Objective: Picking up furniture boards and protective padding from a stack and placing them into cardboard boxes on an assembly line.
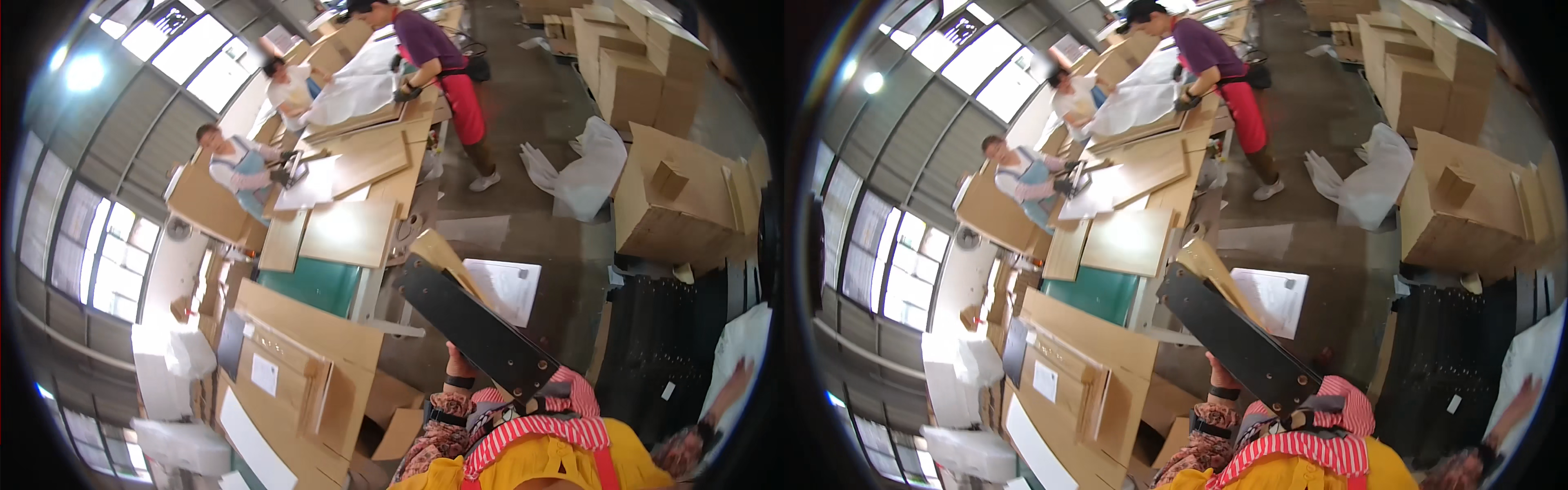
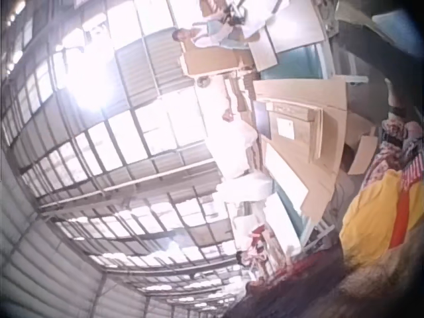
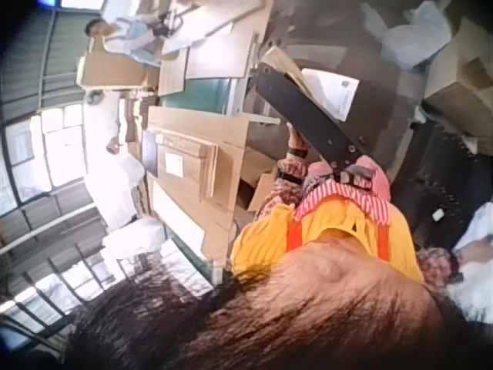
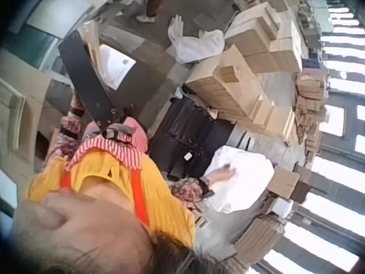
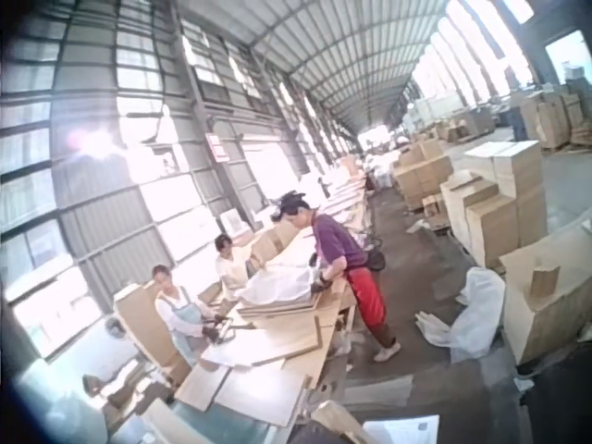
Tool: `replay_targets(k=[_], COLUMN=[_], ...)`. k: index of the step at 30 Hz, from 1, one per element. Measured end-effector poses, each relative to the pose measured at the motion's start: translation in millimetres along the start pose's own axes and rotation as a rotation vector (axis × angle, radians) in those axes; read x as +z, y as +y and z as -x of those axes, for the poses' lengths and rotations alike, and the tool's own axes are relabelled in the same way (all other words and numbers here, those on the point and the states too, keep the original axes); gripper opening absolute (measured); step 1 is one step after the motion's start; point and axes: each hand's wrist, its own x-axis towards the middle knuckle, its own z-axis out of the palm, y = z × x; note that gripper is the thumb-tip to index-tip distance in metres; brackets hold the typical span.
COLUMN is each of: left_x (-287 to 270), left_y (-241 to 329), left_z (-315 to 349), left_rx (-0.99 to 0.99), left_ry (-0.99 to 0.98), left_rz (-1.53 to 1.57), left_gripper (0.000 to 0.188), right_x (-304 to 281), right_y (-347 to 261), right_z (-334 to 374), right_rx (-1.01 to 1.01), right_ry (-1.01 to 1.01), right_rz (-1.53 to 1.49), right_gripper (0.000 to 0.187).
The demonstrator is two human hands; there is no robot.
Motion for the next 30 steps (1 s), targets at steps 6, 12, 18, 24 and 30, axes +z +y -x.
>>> replay_targets(k=[6,12,18,24,30], left_x=[61,39,-26,-42,-48], left_y=[41,99,158,205,212], left_z=[-86,-162,-230,-265,-288], left_rx=[0.229,0.365,0.368,0.480,0.540], left_ry=[0.124,0.168,0.238,0.285,0.260], left_rz=[-0.082,-0.056,-0.021,-0.068,-0.054], left_gripper=[0.097,0.096,0.095,0.096,0.098], right_x=[227,350,413,449,499], right_y=[-353,-607,-759,-927,-1034], right_z=[-62,-16,6,24,38], right_rx=[0.811,0.669,0.669,0.428,-0.147], right_ry=[-0.393,-1.078,-1.563,-2.061,-2.263], right_rz=[-1.428,-1.378,-1.418,-1.264,-1.168], right_gripper=[0.028,0.032,0.042,0.055,0.052])
